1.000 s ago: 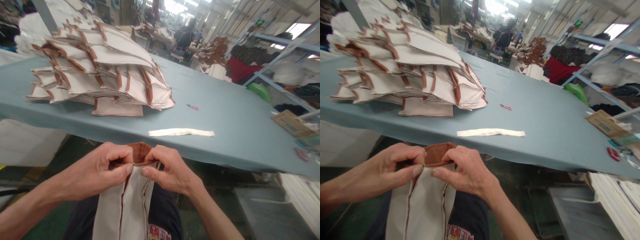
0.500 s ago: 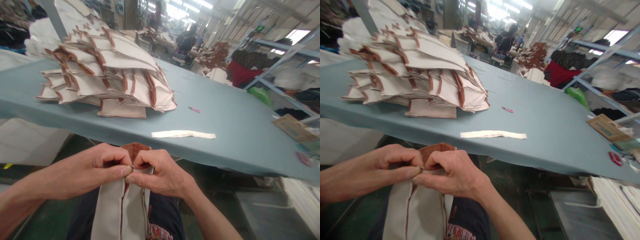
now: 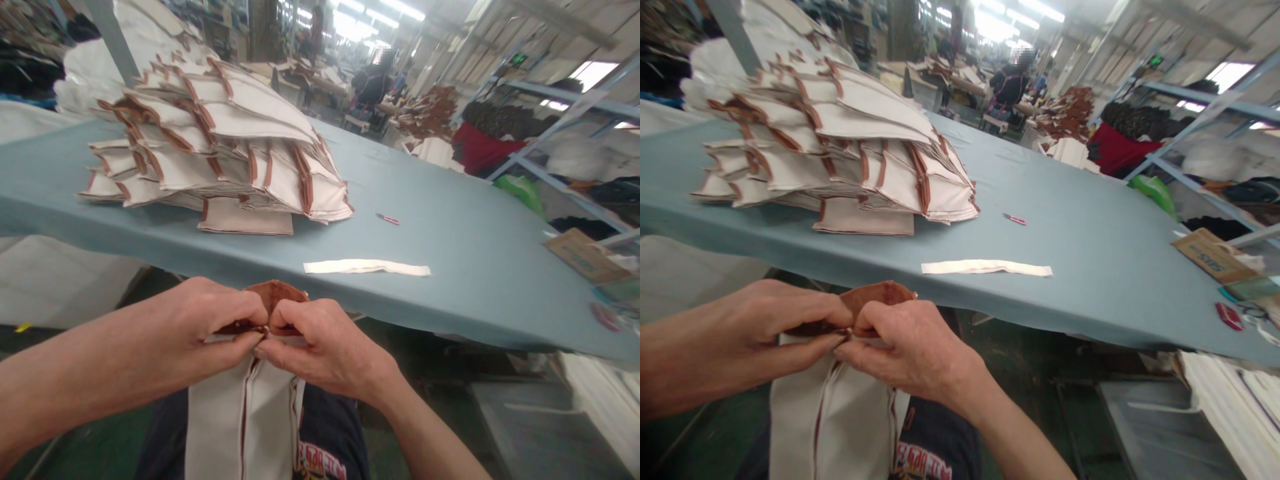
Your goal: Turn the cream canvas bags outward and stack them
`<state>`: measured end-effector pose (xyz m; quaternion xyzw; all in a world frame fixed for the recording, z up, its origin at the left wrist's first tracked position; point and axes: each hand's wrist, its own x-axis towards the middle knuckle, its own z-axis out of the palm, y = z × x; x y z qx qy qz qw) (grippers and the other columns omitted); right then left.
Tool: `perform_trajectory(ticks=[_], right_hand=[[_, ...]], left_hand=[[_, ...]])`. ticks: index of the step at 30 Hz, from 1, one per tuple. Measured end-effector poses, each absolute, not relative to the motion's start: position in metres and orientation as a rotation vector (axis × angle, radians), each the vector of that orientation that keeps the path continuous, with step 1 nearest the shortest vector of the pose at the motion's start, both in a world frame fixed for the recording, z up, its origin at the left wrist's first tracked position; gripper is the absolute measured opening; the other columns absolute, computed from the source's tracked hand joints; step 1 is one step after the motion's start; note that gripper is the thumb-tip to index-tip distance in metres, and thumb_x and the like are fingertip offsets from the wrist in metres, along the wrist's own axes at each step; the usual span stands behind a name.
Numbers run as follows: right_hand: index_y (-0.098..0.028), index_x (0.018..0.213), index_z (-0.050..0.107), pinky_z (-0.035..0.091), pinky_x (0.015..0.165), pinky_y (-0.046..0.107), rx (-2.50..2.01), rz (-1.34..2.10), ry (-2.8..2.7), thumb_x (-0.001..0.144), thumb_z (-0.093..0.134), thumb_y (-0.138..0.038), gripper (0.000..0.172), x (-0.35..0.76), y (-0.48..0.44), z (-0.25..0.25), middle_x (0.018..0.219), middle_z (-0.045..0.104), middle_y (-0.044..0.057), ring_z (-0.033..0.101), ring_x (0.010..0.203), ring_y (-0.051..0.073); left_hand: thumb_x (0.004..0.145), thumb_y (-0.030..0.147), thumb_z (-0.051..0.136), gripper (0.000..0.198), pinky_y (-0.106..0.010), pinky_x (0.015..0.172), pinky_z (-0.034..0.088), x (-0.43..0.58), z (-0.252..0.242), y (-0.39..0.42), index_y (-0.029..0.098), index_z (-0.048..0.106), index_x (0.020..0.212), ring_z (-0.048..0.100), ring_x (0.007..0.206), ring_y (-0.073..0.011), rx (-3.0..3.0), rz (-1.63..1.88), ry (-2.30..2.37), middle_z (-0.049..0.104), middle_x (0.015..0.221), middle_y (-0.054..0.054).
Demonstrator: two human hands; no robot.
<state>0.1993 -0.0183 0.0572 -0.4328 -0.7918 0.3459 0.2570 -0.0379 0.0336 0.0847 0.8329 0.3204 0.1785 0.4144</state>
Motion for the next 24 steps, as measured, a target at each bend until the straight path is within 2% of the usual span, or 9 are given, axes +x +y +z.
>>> perform_trajectory(ticks=[3, 7, 14, 19, 22, 24], right_hand=[[-0.026, 0.079, 0.044, 0.027, 0.065, 0.028, -1.215, 0.918, -2.180, 0.104, 0.080, -0.029, 0.044, 0.199, -0.020, 0.059, 0.070, 0.050, -0.008, 0.039, 0.064, 0.012], [-0.026, 0.081, 0.044, 0.027, 0.065, 0.029, -1.232, 0.954, -2.199, 0.105, 0.081, -0.028, 0.044, 0.202, -0.020, 0.060, 0.072, 0.050, -0.008, 0.039, 0.065, 0.012], [-0.023, 0.082, 0.050, 0.034, 0.069, 0.027, -1.244, 1.119, -2.184, 0.104, 0.081, -0.025, 0.038, 0.209, -0.015, 0.056, 0.080, 0.061, -0.005, 0.055, 0.074, 0.012], [-0.022, 0.080, 0.053, 0.032, 0.068, 0.027, -1.257, 1.160, -2.127, 0.101, 0.084, -0.021, 0.037, 0.206, -0.012, 0.054, 0.077, 0.056, -0.007, 0.051, 0.072, 0.011], [-0.022, 0.078, 0.052, 0.031, 0.067, 0.027, -1.280, 1.212, -2.091, 0.100, 0.083, -0.021, 0.038, 0.205, -0.011, 0.055, 0.074, 0.054, -0.008, 0.047, 0.069, 0.011], [-0.023, 0.078, 0.051, 0.031, 0.067, 0.027, -1.298, 1.223, -2.100, 0.100, 0.081, -0.019, 0.038, 0.205, -0.009, 0.055, 0.073, 0.053, -0.008, 0.047, 0.068, 0.010]], left_hand=[[0.091, 0.016, 0.057, 0.021, -0.023, 0.059, 0.038, -0.034, 0.086, 0.032, 0.023, 0.065, 0.073, 0.058, 0.058, -0.0084, 2.292, 0.403, 0.670, 0.068, 0.067, 0.007], [0.090, 0.016, 0.057, 0.021, -0.024, 0.055, 0.036, -0.031, 0.084, 0.032, 0.023, 0.062, 0.071, 0.058, 0.057, -0.0096, 2.350, 0.425, 0.652, 0.068, 0.068, 0.005], [0.103, 0.009, 0.053, 0.024, -0.023, 0.059, 0.040, -0.029, 0.069, 0.028, 0.024, 0.065, 0.088, 0.064, 0.066, -0.0123, 2.437, 0.472, 0.594, 0.074, 0.082, 0.004], [0.108, 0.008, 0.049, 0.026, -0.027, 0.057, 0.038, -0.035, 0.060, 0.028, 0.025, 0.058, 0.090, 0.061, 0.063, -0.0120, 2.546, 0.521, 0.541, 0.070, 0.083, 0.005], [0.111, 0.007, 0.047, 0.028, -0.031, 0.055, 0.035, -0.042, 0.047, 0.026, 0.026, 0.058, 0.092, 0.058, 0.061, -0.0133, 2.635, 0.606, 0.514, 0.066, 0.082, 0.004], [0.110, 0.005, 0.047, 0.030, -0.032, 0.055, 0.037, -0.047, 0.037, 0.024, 0.026, 0.059, 0.093, 0.060, 0.063, -0.0143, 2.697, 0.648, 0.537, 0.066, 0.083, 0.004]])
